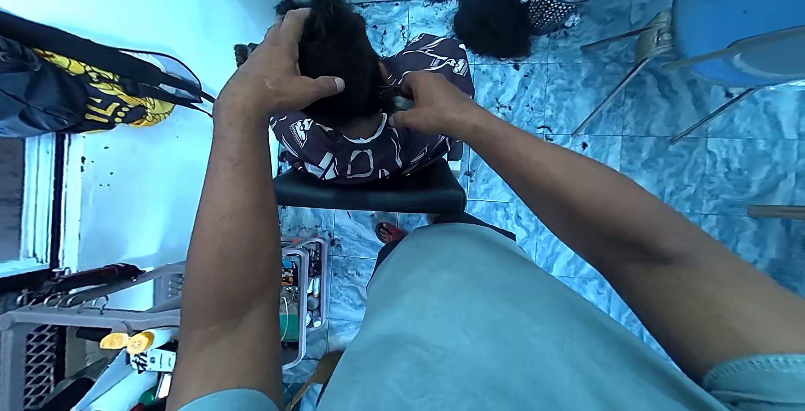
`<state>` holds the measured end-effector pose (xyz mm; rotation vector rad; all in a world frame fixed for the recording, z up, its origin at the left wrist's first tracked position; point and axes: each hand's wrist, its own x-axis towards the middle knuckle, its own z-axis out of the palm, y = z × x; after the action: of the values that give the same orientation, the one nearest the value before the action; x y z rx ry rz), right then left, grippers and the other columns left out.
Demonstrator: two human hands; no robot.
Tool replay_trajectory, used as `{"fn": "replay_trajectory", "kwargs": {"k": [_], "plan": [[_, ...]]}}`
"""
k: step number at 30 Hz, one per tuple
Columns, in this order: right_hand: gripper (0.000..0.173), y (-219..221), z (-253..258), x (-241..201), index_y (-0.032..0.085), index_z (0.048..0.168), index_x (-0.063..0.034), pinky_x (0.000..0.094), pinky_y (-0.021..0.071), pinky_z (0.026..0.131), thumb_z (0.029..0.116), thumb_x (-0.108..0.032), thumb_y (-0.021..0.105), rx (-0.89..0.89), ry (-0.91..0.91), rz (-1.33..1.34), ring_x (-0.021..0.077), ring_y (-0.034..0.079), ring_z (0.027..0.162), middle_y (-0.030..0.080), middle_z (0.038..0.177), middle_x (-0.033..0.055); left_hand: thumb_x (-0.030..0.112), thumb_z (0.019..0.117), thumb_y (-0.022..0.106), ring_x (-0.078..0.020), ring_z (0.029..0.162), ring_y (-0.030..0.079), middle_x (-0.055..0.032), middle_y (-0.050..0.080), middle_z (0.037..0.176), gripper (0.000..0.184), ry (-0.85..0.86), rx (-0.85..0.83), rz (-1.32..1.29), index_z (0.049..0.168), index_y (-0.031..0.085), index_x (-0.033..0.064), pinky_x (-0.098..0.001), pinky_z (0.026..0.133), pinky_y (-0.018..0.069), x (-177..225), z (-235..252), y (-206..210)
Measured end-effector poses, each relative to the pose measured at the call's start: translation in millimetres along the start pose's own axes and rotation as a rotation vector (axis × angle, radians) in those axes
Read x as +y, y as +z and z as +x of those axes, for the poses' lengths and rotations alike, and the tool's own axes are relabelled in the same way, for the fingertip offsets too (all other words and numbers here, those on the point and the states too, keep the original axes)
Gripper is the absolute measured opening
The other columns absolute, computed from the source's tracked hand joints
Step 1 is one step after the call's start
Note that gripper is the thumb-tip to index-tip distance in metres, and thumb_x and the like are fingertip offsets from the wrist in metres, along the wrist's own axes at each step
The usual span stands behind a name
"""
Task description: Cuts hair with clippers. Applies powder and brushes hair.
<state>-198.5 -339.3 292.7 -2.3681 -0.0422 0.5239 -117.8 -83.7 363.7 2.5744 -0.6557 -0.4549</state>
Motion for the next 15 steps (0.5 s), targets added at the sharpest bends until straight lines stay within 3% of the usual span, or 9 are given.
{"fn": "replay_trajectory", "kwargs": {"k": [5, 10, 15], "plan": [[0.047, -2, 4, -10, 0.066, 0.109, -0.0044, 0.0489, 0.0561, 0.078, 0.0810, -0.038, 0.083, -0.032, -0.196, 0.131, 0.0231, 0.066, 0.085, 0.068, 0.096, 0.0105, 0.056, 0.0786, 0.079, -0.0302, 0.138, 0.051, -0.0171, 0.048, 0.151, 0.095, 0.002, 0.005, 0.016, 0.155, 0.037, 0.0180, -0.0588, 0.112, 0.0418, -6, 2, 1], [0.045, 7, 6, 5, 0.065, 0.103, -0.0041, 0.0574, 0.0549, 0.073, 0.0820, -0.041, 0.081, -0.011, -0.035, 0.022, 0.0297, 0.067, 0.082, 0.067, 0.089, 0.0129, 0.056, 0.0764, 0.080, -0.0289, 0.138, 0.051, -0.0152, 0.050, 0.150, 0.098, -0.036, 0.001, 0.011, 0.156, 0.035, 0.0200, -0.0584, 0.112, 0.0421, -5, 2, 2], [0.051, 3, 2, -17, 0.067, 0.111, -0.0036, 0.0478, 0.0578, 0.078, 0.0813, -0.042, 0.083, -0.024, -0.127, 0.169, 0.0222, 0.068, 0.084, 0.069, 0.095, 0.0105, 0.052, 0.0788, 0.081, -0.0252, 0.135, 0.055, -0.0122, 0.054, 0.147, 0.092, -0.024, -0.024, -0.010, 0.154, 0.038, 0.0203, -0.0565, 0.111, 0.0443, -7, 1, -1]]}}
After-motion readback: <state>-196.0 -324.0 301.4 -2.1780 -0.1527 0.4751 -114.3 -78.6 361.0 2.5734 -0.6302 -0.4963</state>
